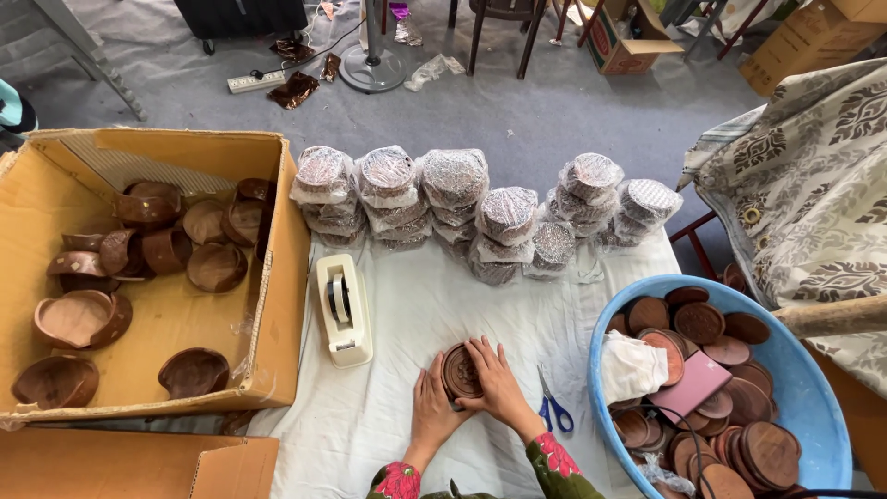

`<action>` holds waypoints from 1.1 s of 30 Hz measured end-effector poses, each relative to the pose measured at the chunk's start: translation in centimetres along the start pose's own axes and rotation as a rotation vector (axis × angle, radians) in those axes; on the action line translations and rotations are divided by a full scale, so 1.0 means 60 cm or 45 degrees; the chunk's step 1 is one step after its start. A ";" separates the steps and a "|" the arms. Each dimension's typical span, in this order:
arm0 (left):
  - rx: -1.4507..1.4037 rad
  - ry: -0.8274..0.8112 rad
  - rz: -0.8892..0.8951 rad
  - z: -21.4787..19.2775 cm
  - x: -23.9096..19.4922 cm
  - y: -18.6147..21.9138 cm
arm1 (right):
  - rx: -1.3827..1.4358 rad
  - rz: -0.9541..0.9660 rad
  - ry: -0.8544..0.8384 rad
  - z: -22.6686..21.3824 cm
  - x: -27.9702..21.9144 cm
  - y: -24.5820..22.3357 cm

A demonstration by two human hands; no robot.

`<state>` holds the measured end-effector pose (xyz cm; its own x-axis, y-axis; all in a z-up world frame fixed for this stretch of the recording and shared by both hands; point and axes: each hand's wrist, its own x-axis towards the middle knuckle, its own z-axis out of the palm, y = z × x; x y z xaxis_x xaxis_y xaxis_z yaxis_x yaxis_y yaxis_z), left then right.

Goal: The person wipes small wooden bowls and coasters with a white cloth, then stacks them. They wrap the stacks in plastic wrap and secure them with tape. The wrapped items are placed on the table alongside other finished stacks.

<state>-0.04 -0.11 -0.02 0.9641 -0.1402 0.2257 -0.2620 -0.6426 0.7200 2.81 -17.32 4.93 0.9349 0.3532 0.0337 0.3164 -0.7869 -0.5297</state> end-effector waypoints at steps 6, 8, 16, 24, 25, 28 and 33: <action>0.006 -0.025 0.021 0.002 -0.003 -0.006 | 0.218 0.080 0.169 -0.008 -0.023 0.004; 0.013 -0.016 0.022 0.001 -0.002 -0.005 | 0.092 0.139 0.051 0.018 -0.038 0.033; 0.039 -0.056 -0.004 0.004 -0.002 -0.003 | 0.915 0.380 0.489 0.061 -0.058 0.062; -0.758 -0.049 -0.307 0.009 0.014 -0.017 | 1.071 0.462 0.280 0.054 -0.073 0.077; -0.757 -0.045 -0.304 -0.009 0.020 0.003 | 1.071 0.457 0.280 0.036 -0.070 0.056; -0.829 -0.008 -0.362 -0.049 0.026 0.048 | 0.976 0.297 0.488 -0.011 -0.069 0.002; -0.634 -0.046 -0.201 -0.075 0.019 0.042 | 1.172 0.398 0.534 -0.001 -0.081 0.008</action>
<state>0.22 1.48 4.99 0.9921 -0.1020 0.0730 -0.0944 -0.2229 0.9703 -1.58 -19.44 4.59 0.9900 -0.1398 -0.0184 -0.0275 -0.0636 -0.9976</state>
